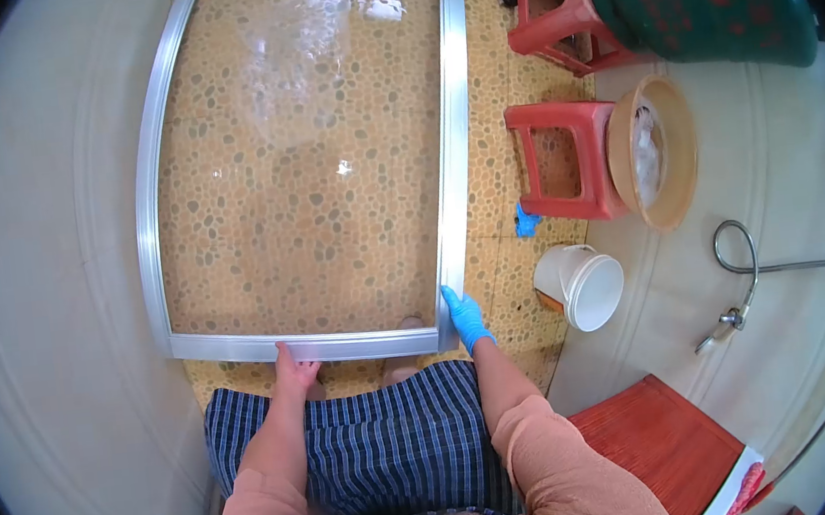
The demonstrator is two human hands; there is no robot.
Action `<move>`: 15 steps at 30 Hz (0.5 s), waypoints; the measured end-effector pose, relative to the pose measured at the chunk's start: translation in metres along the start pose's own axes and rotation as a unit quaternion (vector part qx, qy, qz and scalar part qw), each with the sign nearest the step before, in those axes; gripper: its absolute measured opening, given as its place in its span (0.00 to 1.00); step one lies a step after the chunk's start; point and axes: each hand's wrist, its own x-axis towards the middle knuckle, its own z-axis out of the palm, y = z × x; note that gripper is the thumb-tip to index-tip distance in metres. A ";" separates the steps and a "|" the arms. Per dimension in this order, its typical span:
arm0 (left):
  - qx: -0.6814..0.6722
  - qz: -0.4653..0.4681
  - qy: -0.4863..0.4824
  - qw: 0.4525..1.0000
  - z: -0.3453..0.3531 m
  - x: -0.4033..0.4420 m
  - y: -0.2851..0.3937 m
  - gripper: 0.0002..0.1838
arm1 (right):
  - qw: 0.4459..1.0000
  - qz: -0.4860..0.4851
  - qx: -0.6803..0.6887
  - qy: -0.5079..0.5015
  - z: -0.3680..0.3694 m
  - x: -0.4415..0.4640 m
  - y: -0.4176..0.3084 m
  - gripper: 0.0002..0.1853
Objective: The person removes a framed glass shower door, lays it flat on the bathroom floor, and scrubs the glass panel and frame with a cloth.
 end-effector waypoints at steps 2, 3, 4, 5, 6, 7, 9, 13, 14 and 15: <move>0.007 0.019 0.002 1.000 -0.001 0.004 -0.001 0.36 | 0.999 -0.014 -0.029 -0.007 0.003 -0.004 -0.004 0.41; 0.019 0.037 0.009 0.999 -0.003 0.007 -0.001 0.36 | 0.999 -0.014 -0.031 -0.010 0.003 -0.002 -0.006 0.41; 0.017 0.036 0.012 0.999 -0.008 0.014 0.000 0.36 | 0.997 -0.012 -0.055 -0.047 0.003 0.002 -0.005 0.42; 0.015 0.045 0.009 0.999 -0.011 0.022 0.001 0.38 | 0.993 -0.008 -0.081 -0.082 0.004 0.004 -0.003 0.42; 0.014 0.053 0.008 0.998 -0.016 0.028 0.000 0.40 | 0.993 -0.003 -0.084 -0.085 0.007 0.006 -0.002 0.42; 0.014 0.049 0.013 0.999 -0.015 0.025 0.002 0.40 | 0.988 0.011 -0.115 -0.099 0.011 0.008 -0.004 0.42; 0.015 0.093 0.048 0.994 -0.014 0.009 0.001 0.42 | 0.982 0.042 -0.148 -0.108 0.016 0.004 0.004 0.42; -0.049 0.073 0.059 0.994 -0.024 0.023 0.011 0.39 | 0.929 -0.052 -0.343 -0.131 -0.024 -0.017 -0.053 0.33; -0.050 0.058 0.045 0.996 -0.022 0.018 0.015 0.38 | 0.954 -0.128 -0.268 -0.031 -0.040 -0.018 -0.071 0.29; -0.040 0.049 0.043 0.997 -0.021 0.021 0.018 0.38 | 0.957 -0.204 -0.193 0.073 -0.059 -0.013 -0.088 0.25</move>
